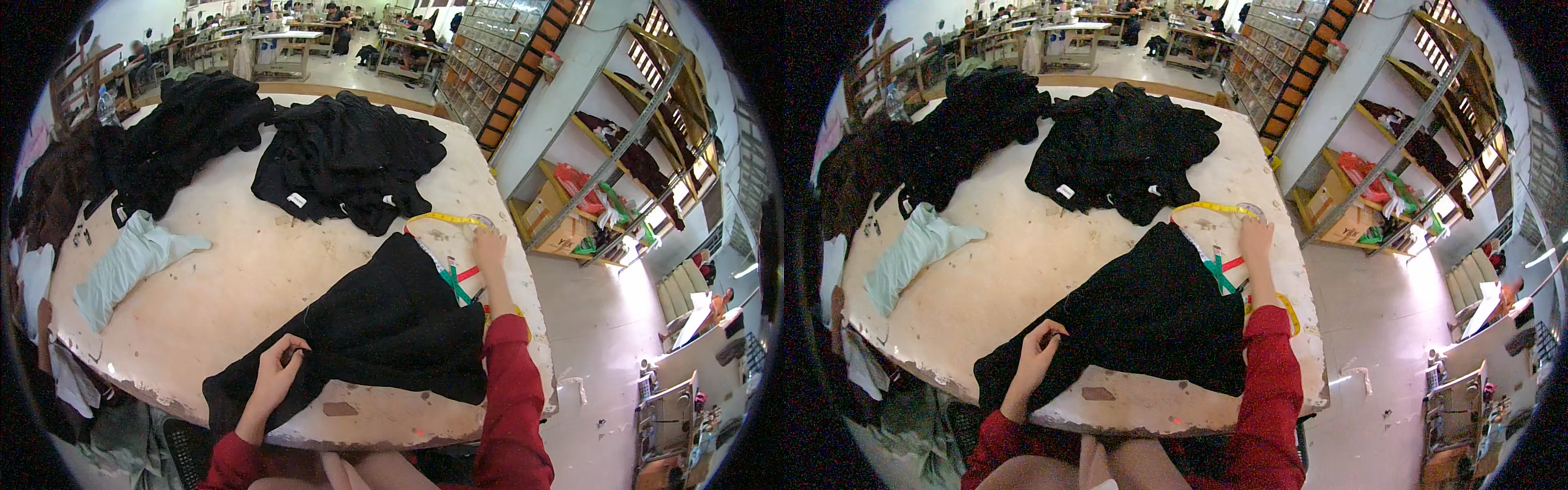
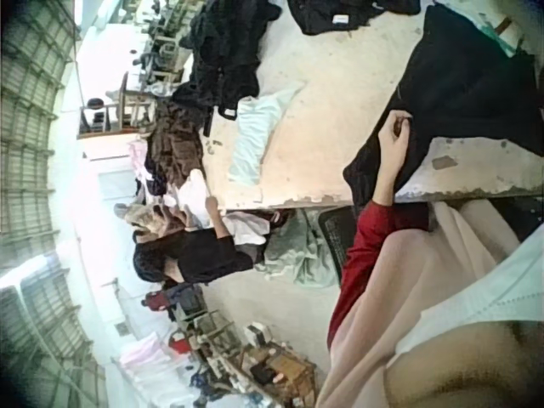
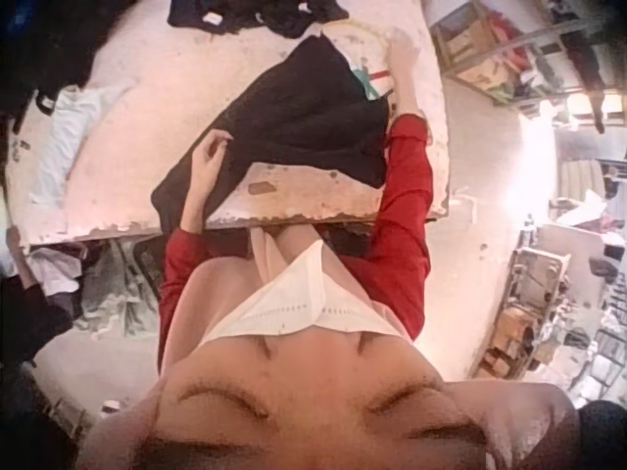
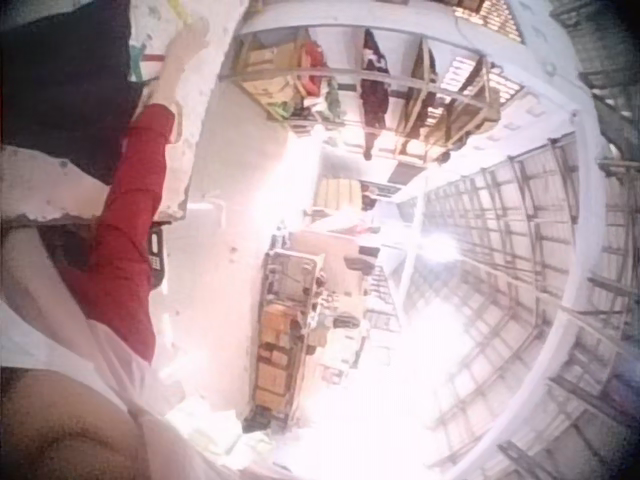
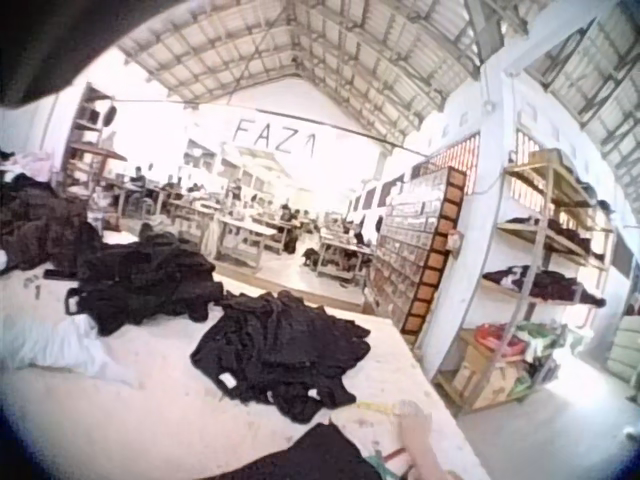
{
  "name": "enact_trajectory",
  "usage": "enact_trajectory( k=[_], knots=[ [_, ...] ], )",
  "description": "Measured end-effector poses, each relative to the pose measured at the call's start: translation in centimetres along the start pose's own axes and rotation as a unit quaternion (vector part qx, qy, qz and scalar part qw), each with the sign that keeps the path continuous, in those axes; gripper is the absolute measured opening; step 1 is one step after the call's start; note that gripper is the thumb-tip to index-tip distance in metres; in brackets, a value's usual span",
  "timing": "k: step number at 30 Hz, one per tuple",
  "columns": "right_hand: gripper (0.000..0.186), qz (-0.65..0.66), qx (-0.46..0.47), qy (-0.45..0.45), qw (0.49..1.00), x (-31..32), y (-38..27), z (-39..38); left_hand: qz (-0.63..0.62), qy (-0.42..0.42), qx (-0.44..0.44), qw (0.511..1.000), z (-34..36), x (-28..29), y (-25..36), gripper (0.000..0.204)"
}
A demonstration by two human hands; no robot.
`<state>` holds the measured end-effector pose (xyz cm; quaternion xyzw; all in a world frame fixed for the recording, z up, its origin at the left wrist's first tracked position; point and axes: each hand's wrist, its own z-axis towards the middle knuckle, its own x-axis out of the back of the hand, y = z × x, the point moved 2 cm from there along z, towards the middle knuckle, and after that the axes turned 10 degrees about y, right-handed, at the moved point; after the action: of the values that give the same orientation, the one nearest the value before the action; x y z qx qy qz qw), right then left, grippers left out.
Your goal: The person lays a black sweater on a table, measures its width with a tape measure, then folds the bottom hem and secures it with tape. They mark the fold with a pen and repeat the process on the other side.
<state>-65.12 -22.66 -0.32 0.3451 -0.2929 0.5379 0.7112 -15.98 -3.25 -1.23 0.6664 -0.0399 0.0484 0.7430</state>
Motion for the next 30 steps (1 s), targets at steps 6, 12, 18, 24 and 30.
enact_trajectory(
  k=[6,12,18,24,30],
  knots=[
    [0.042,0.404,-0.041,-0.278,0.870,12.9,-2.8,0.9,0.039,-0.027,-0.066,0.997,-0.9,1.2,2.8,0.029],
    [0.048,0.618,0.018,-0.268,0.739,23.7,-8.1,-6.7,0.101,0.000,-0.147,0.984,-3.6,0.0,9.7,0.034],
    [0.046,0.666,-0.012,-0.235,0.708,28.1,-15.5,-15.6,-0.058,-0.281,-0.161,0.944,-5.5,-4.0,11.2,0.022],
    [0.018,0.598,-0.135,0.032,0.789,33.0,-17.5,-21.1,0.023,-0.228,-0.223,0.948,-10.3,-6.1,10.2,0.015],
    [0.019,0.469,-0.079,0.127,0.870,34.4,-17.3,-23.8,0.068,-0.151,-0.283,0.945,-11.5,-6.4,10.1,0.028]
  ],
)
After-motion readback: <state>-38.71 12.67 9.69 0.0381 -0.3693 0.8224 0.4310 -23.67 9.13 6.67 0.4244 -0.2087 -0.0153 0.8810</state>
